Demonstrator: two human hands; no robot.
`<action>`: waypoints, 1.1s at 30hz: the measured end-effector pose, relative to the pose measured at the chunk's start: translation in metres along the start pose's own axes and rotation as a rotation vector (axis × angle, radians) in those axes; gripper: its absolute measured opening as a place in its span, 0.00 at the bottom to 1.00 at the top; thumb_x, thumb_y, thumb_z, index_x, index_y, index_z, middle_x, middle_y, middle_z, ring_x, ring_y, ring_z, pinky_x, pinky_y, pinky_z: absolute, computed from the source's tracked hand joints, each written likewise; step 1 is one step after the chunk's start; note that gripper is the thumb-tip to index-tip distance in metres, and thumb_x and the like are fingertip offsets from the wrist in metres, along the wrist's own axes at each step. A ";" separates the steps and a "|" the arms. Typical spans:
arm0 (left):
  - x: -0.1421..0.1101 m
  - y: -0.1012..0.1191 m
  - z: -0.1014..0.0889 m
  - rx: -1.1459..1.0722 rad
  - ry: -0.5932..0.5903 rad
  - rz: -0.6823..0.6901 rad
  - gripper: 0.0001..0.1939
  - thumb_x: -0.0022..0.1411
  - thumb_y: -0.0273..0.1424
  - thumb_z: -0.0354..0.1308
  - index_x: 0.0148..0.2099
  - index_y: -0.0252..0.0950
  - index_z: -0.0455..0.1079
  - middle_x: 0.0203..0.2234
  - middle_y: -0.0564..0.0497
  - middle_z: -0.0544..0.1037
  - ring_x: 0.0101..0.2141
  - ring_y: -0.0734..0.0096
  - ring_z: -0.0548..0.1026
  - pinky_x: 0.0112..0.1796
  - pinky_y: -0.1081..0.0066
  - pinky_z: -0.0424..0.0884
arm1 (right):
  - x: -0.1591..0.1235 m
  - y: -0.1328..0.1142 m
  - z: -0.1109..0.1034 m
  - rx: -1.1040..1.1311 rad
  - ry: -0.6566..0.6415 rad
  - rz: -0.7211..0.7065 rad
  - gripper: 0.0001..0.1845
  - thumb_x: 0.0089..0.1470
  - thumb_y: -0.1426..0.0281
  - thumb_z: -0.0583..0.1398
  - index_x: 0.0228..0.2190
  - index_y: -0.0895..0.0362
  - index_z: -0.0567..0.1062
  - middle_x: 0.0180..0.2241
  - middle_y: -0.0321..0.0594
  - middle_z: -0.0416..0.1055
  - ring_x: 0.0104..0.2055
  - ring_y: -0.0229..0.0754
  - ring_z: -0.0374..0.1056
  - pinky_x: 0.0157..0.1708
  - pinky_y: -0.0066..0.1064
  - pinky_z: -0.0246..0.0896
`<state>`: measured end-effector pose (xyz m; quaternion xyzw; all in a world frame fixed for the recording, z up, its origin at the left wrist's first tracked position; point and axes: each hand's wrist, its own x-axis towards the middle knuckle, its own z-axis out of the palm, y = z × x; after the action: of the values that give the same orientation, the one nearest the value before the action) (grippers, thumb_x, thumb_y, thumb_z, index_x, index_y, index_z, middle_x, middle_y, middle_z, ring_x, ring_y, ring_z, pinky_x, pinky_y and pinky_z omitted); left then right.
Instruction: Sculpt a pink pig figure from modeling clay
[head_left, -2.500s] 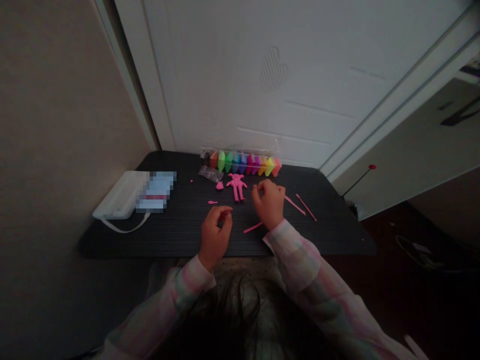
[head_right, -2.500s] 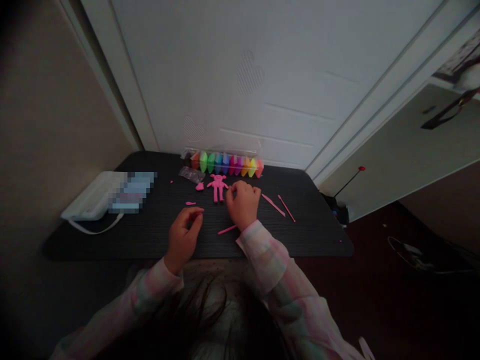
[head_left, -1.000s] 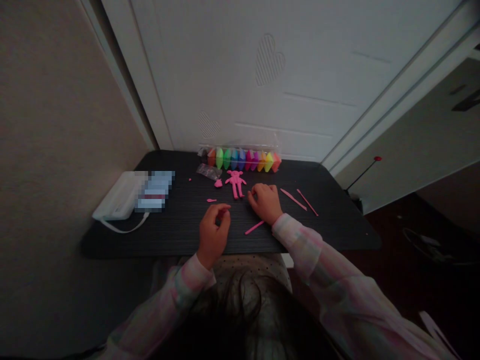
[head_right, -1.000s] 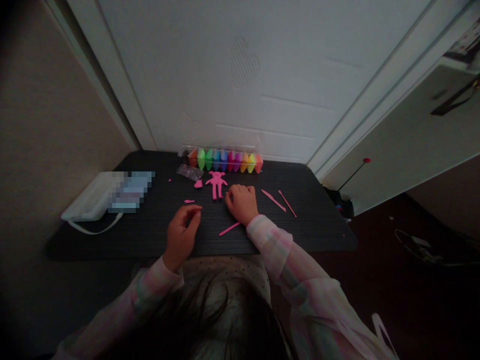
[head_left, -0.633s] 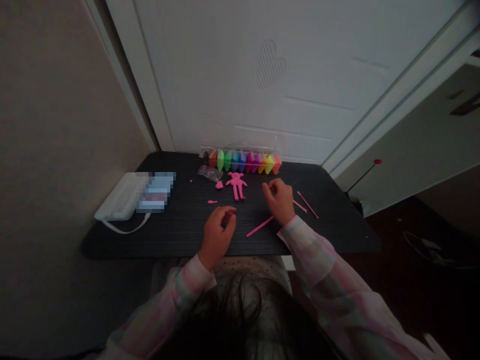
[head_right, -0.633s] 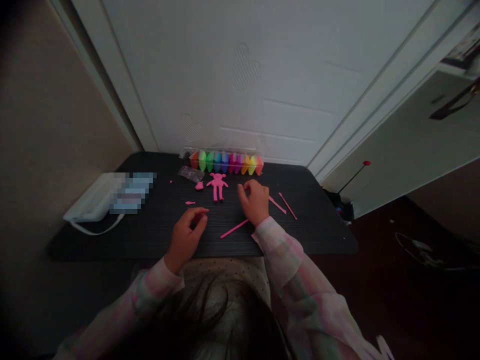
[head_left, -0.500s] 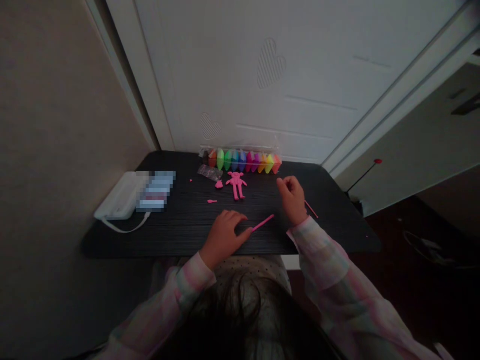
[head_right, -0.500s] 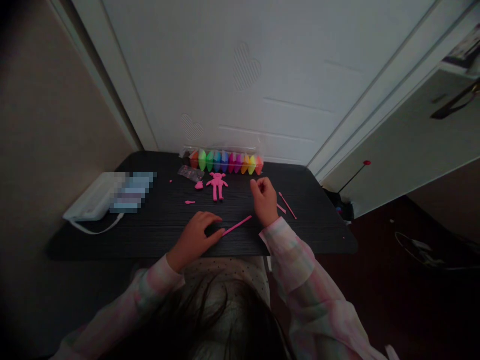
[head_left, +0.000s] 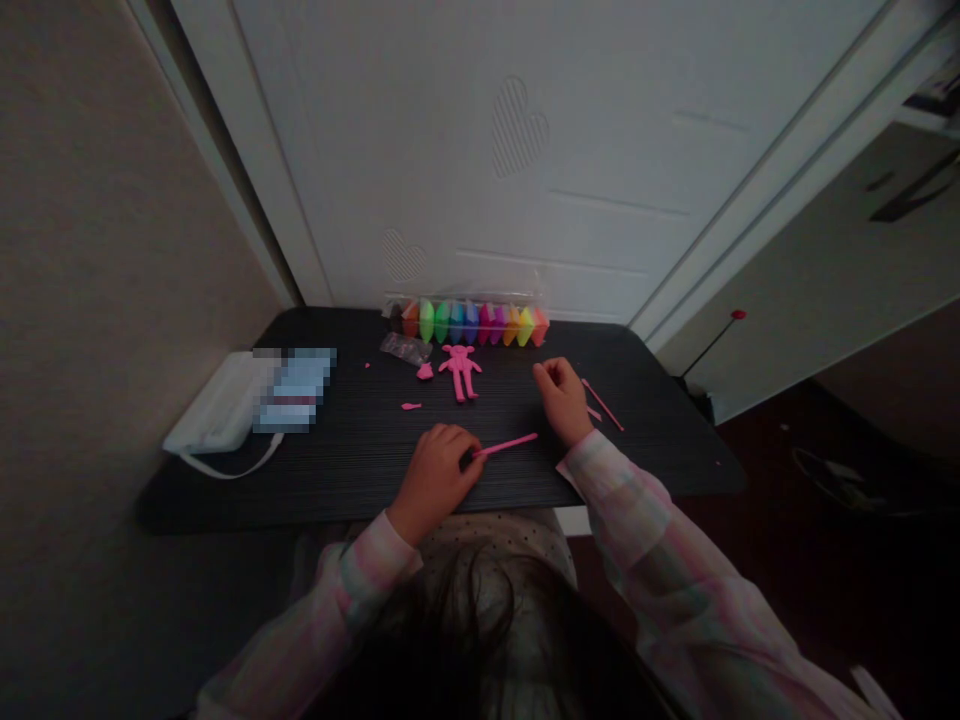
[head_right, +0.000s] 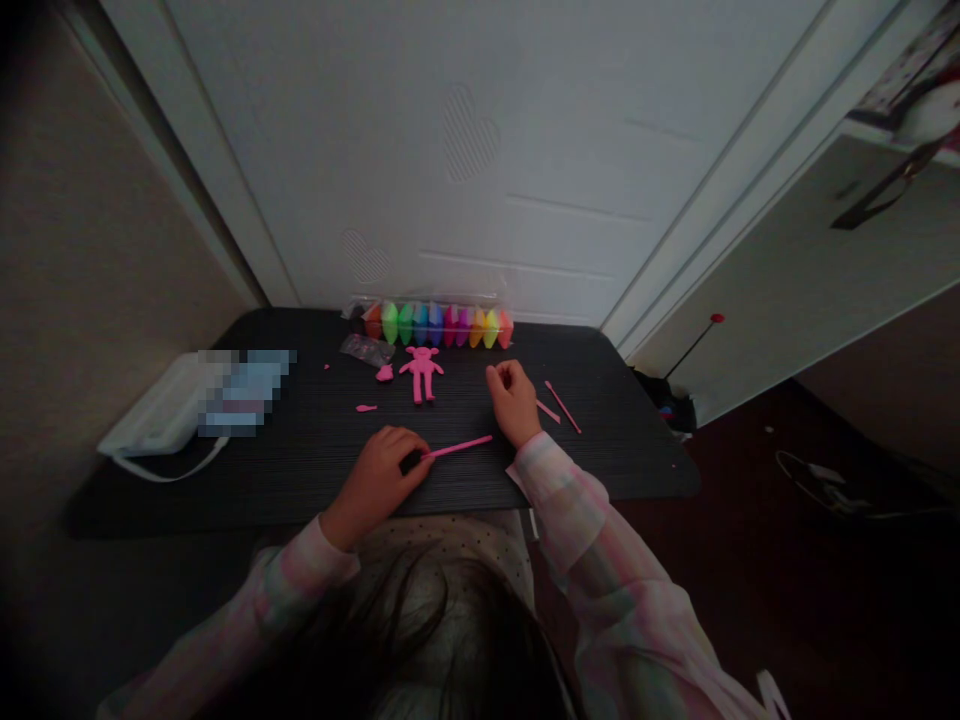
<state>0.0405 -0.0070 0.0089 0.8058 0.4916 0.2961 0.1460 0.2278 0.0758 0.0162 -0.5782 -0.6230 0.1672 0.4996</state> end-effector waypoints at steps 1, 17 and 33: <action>0.000 0.000 0.000 -0.001 0.013 -0.008 0.04 0.54 0.29 0.51 0.30 0.36 0.66 0.28 0.50 0.72 0.34 0.67 0.67 0.36 0.66 0.62 | 0.000 -0.001 0.002 -0.042 0.010 -0.015 0.10 0.49 0.64 0.51 0.22 0.55 0.61 0.19 0.30 0.56 0.22 0.34 0.54 0.23 0.26 0.49; -0.001 -0.001 0.003 0.088 -0.008 -0.027 0.04 0.53 0.29 0.51 0.31 0.37 0.66 0.30 0.49 0.72 0.35 0.65 0.67 0.37 0.65 0.62 | -0.018 -0.012 0.032 -0.738 -0.235 -0.402 0.09 0.54 0.67 0.49 0.28 0.57 0.66 0.29 0.41 0.69 0.34 0.42 0.62 0.33 0.32 0.46; -0.004 -0.004 0.003 0.068 -0.006 -0.031 0.04 0.54 0.29 0.51 0.32 0.36 0.66 0.29 0.50 0.71 0.35 0.65 0.66 0.36 0.65 0.62 | -0.011 -0.017 0.037 -0.377 -0.126 -0.205 0.13 0.54 0.63 0.46 0.27 0.57 0.64 0.24 0.36 0.65 0.27 0.37 0.61 0.29 0.28 0.50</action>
<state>0.0387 -0.0084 0.0032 0.8034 0.5136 0.2743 0.1246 0.1860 0.0748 0.0085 -0.5837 -0.7285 0.0319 0.3572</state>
